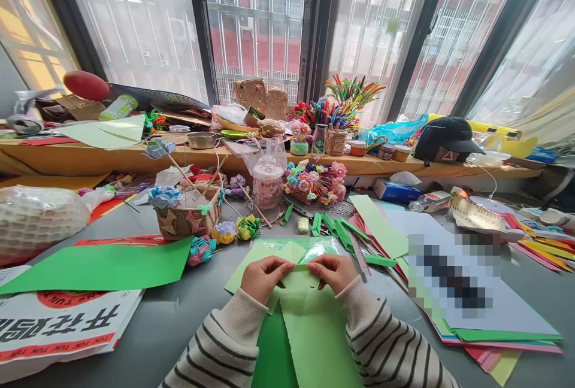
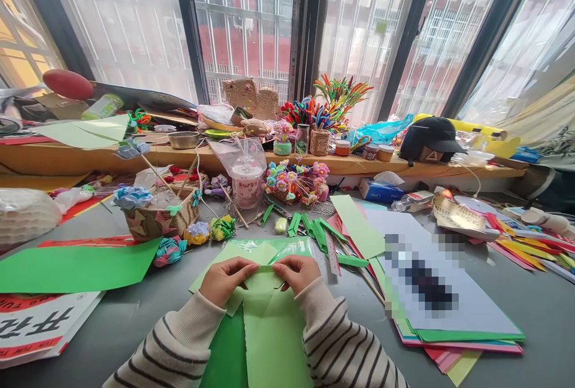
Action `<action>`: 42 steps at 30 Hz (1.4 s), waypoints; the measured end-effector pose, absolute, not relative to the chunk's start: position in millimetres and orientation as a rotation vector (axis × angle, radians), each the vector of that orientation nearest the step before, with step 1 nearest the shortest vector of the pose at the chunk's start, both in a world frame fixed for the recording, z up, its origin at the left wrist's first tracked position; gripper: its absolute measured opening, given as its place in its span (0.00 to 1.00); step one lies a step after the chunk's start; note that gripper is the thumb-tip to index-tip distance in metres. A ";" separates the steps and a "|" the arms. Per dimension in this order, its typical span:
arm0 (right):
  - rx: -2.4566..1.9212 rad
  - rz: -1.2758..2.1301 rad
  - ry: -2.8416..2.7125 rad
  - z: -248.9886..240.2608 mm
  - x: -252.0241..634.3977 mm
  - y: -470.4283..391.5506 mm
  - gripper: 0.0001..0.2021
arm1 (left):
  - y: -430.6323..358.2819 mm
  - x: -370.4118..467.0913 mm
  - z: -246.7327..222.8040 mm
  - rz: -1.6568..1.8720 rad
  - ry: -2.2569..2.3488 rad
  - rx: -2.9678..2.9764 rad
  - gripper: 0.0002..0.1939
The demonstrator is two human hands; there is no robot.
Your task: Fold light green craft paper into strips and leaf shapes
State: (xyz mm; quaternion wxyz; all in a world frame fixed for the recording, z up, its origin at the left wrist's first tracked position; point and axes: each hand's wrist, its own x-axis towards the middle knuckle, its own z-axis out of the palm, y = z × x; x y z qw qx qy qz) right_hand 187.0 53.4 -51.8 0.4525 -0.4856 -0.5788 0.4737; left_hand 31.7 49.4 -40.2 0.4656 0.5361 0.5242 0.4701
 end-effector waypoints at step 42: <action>-1.100 0.677 -1.777 -42.3 200.2 58.9 0.09 | 49.0 30.0 -44.8 1.251 1.220 1.473 0.08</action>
